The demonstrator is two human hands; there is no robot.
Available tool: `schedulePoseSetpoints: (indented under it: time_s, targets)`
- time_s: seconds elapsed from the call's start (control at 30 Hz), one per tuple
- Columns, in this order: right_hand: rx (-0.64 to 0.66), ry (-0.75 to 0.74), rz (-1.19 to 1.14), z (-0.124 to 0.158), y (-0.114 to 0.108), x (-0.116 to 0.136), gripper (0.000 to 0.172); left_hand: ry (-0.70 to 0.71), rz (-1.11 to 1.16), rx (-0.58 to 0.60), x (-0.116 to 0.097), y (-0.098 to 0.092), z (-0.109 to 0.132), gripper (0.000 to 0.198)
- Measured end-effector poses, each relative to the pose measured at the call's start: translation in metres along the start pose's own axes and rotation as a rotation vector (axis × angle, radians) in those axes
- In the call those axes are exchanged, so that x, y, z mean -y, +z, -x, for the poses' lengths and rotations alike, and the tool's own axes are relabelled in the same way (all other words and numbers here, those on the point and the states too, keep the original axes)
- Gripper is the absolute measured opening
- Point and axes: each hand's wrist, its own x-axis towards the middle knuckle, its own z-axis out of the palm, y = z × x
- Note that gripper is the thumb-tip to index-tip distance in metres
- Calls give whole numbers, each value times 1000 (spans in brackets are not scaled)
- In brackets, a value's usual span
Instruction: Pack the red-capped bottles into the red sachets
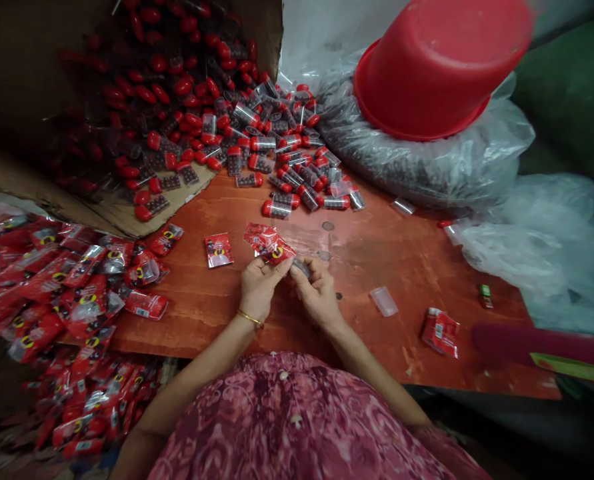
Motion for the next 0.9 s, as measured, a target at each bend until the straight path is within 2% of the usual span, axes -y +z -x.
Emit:
schedulePoseSetpoints:
  time_s: [0.1, 0.17, 0.27, 0.33, 0.43, 0.57, 0.67, 0.73, 0.8, 0.87, 0.9]
  targets:
    - [160, 59, -54, -5, -4, 4, 30, -61, 14, 81, -4, -3, -5, 25]
    - [228, 89, -133, -7, -9, 7, 34, -55, 40, 84, -8, -5, -8, 22]
    - [218, 82, -193, -7, -12, 8, 34, -29, 89, 43, -12, -7, -11, 20]
    - [186, 62, -186, -7, -9, 6, 32, -61, 101, 88, -12, -6, -10, 23]
    - [146, 44, -172, -11, 3, 2, 33, -105, 126, 164, -13, -5, -8, 25]
    - [146, -80, -6, -35, 23, -3, 38, -147, 160, 144, -27, -19, -8, 23]
    - [205, -328, 388, -69, 30, 0, 31, -158, 189, 0, -52, -53, -12, 15]
    - [152, -490, 733, -96, 29, 1, 32, -44, 262, -192, -72, -83, -16, 7]
    - [104, -545, 994, -118, 24, -1, 34, 124, 365, -432, -88, -109, -18, 21]
    - [125, -557, 1130, -128, 14, -8, 30, 216, 392, -533, -96, -122, -18, 37]
    - [138, -567, 1158, -128, 8, -12, 29, 231, 354, -532, -95, -123, -17, 41]
